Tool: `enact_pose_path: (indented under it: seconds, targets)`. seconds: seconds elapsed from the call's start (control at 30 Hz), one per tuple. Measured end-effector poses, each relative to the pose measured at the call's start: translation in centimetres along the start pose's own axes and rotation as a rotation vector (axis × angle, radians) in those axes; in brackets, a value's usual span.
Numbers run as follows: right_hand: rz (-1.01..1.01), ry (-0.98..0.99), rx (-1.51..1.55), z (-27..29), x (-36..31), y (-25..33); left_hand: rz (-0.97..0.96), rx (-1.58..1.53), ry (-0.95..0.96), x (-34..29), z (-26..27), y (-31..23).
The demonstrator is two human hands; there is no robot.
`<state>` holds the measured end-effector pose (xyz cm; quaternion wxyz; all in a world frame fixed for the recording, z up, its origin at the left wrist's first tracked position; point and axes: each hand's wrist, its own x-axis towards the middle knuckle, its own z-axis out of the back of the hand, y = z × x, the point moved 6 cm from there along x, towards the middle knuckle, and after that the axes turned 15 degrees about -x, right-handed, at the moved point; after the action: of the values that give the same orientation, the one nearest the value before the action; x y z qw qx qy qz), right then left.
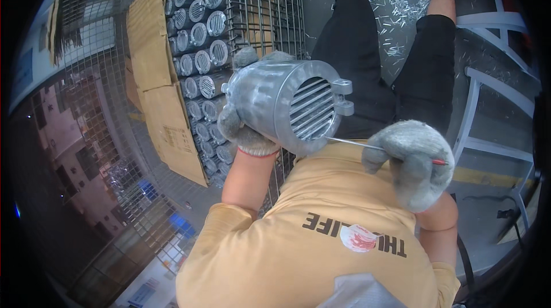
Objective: Deburring the edges of a metal cylindrical housing using a hand scraper tool.
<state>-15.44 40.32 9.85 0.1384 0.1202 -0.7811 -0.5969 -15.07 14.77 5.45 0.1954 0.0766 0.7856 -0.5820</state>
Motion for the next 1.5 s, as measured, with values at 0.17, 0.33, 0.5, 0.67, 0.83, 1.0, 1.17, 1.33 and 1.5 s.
enact_pose_path:
  seconds: [0.17, 0.33, 0.5, 0.67, 0.83, 1.0, 1.17, 1.33, 1.5]
  targets:
    - [-0.197, 0.032, 0.118, -1.0, 0.9, -0.2, -0.144, -0.339, 0.105, -0.3, -0.4, -0.2]
    - [-0.593, 0.129, 0.223, -1.7, 1.6, -2.2, -0.272, -0.701, 0.205, -0.4, -1.0, -0.4]
    - [-0.808, -0.086, 0.738, -2.6, 0.7, -5.2, -0.328, -0.627, 0.229, -0.4, -1.8, -0.6]
    - [-0.757, -0.198, 0.603, 0.1, -0.2, -6.7, -0.328, -0.561, 0.13, -0.9, -0.1, 0.5]
    - [-0.759, -0.272, 0.899, 2.3, -0.6, -8.4, -0.215, -0.515, 0.104, -1.1, 5.1, -0.1]
    - [-0.701, -0.323, 0.665, 1.1, -0.4, -6.6, -0.284, -0.723, 0.25, -0.1, 2.4, -0.2]
    - [-0.397, 0.097, 0.159, 1.4, 0.6, -4.0, -0.3, -0.719, 0.234, -0.6, 2.0, 0.2]
    - [-0.238, 0.028, 0.145, -0.1, -0.1, -3.0, -0.244, -0.68, 0.107, -1.2, 0.8, -0.6]
    - [-0.177, 0.053, 0.18, -0.7, -0.2, -2.4, -0.336, -0.672, 0.185, -1.2, 0.3, -1.3]
